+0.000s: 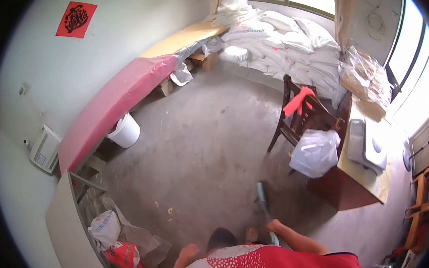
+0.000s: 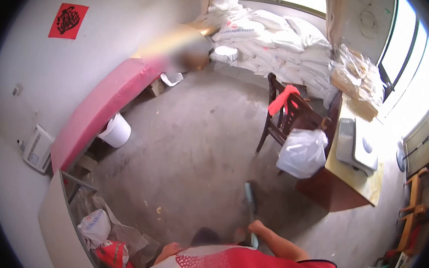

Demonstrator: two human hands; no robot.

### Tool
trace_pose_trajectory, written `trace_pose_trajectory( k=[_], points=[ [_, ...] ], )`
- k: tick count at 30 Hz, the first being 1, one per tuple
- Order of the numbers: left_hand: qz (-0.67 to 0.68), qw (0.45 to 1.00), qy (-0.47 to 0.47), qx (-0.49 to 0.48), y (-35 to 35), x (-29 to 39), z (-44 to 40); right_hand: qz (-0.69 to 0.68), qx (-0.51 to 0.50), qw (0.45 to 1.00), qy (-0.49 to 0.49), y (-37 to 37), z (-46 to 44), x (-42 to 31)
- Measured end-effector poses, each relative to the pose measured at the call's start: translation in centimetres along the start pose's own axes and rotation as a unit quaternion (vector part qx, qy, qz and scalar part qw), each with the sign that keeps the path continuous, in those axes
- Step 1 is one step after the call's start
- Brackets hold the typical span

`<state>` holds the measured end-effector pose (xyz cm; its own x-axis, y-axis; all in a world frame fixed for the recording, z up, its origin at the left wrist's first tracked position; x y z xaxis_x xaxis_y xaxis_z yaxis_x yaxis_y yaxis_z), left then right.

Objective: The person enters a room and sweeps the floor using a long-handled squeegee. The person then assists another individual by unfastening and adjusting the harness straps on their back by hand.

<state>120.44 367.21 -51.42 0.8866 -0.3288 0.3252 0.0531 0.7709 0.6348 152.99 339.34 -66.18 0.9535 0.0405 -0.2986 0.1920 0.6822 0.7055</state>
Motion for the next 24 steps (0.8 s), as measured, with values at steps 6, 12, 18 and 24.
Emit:
trace_pose_trajectory(
  k=[6, 12, 18, 24],
  points=[
    [-0.038, 0.997, 0.068, -0.003, 4.9, -2.0, -10.4, -0.748, 0.222, 0.610, -0.139, 19.3, -3.5, 9.3],
    [0.000, 0.998, 0.054, 0.017, 11.5, 7.6, -23.3, -0.649, 0.276, 0.694, -0.142, 27.4, -8.2, 18.8],
    [0.164, 0.984, -0.059, 0.026, 18.5, 16.5, -39.0, -0.653, 0.296, 0.654, -0.242, 34.1, -8.1, 34.7],
    [0.223, 0.973, -0.037, 0.051, 31.1, 26.3, -43.3, -0.383, 0.297, 0.793, -0.369, 36.6, -11.2, 50.7]
  ],
)
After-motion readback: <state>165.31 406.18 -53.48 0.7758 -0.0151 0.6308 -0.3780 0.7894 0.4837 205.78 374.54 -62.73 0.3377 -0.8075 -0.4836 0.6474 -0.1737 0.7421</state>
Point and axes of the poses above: each hand's wrist, its own z-axis away from the middle knuckle, its own y-axis out of the back of the hand, x = y × z, the point moved 8 cm from there along -z, towards the middle knuckle, and after that the axes turned 7 degrees about y, right-handed, at the moved point
